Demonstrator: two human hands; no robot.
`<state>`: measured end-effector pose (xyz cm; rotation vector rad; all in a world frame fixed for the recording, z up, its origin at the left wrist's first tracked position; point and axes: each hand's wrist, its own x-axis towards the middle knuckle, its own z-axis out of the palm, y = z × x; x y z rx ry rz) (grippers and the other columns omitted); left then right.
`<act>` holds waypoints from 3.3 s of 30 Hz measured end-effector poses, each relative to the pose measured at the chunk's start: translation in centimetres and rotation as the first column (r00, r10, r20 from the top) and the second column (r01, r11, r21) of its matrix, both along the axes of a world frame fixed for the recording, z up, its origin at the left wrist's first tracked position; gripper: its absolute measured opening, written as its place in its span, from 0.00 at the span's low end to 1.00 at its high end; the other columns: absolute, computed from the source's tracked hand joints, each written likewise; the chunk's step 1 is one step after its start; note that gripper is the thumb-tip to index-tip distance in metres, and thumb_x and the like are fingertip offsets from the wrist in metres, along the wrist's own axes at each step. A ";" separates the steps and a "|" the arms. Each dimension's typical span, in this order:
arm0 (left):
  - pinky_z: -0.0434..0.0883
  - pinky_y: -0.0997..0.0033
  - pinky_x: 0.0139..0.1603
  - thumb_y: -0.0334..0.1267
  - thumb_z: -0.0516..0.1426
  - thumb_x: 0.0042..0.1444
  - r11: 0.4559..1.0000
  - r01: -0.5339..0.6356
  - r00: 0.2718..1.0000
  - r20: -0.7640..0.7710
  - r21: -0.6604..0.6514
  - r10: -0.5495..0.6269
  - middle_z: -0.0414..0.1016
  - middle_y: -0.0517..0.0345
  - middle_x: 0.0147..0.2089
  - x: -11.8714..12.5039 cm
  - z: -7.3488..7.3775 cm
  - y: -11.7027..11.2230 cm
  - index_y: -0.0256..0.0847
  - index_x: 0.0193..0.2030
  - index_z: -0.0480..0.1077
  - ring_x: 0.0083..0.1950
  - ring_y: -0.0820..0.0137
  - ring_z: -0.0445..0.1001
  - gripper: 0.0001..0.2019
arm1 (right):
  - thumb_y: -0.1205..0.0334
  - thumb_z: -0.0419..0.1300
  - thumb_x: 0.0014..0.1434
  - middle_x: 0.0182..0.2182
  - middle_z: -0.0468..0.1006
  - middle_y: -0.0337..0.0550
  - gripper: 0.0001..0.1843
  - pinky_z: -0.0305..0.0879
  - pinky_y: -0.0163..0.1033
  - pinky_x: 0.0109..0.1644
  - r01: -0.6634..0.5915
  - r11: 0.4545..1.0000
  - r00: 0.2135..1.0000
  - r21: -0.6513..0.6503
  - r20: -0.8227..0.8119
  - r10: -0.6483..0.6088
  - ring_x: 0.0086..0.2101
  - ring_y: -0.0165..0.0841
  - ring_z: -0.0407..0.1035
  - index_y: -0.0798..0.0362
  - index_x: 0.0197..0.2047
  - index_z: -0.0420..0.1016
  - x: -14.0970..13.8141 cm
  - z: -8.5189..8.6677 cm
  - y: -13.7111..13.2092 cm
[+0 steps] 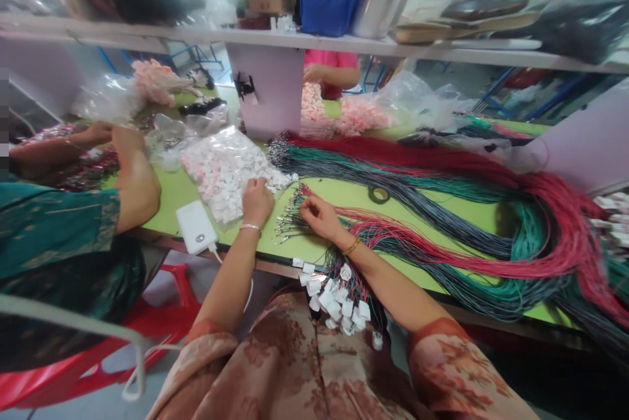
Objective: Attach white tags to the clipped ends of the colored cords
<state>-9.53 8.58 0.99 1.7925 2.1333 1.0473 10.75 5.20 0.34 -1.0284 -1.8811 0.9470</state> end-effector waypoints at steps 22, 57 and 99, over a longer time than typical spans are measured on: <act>0.66 0.80 0.28 0.38 0.68 0.44 0.833 0.551 0.085 0.989 0.054 -0.121 0.72 0.59 0.29 4.5 -0.6 -2.5 0.34 0.34 0.73 0.26 0.80 0.68 0.13 | 0.61 0.55 0.57 0.28 0.71 0.43 0.05 0.60 0.37 0.36 0.153 0.928 0.962 0.339 0.163 -0.218 0.29 0.32 0.63 0.52 0.32 0.68 1.1 0.7 -0.6; 0.60 0.78 0.25 0.39 0.66 0.43 0.870 0.493 0.315 0.927 0.021 -0.201 0.70 0.60 0.25 3.8 -0.6 -2.8 0.35 0.31 0.73 0.23 0.80 0.64 0.11 | 0.62 0.50 0.61 0.28 0.73 0.43 0.08 0.53 0.36 0.33 0.225 0.962 0.866 0.157 0.420 -0.271 0.28 0.32 0.62 0.54 0.35 0.68 2.3 0.0 1.8; 0.67 0.75 0.31 0.38 0.70 0.42 0.862 0.502 0.154 0.973 0.072 -0.171 0.75 0.58 0.28 4.7 -1.3 -2.9 0.35 0.33 0.71 0.27 0.77 0.69 0.15 | 0.55 0.53 0.59 0.20 0.65 0.36 0.13 0.50 0.34 0.27 0.081 0.993 0.976 0.089 0.195 -0.097 0.23 0.28 0.56 0.53 0.27 0.66 0.9 -0.1 0.5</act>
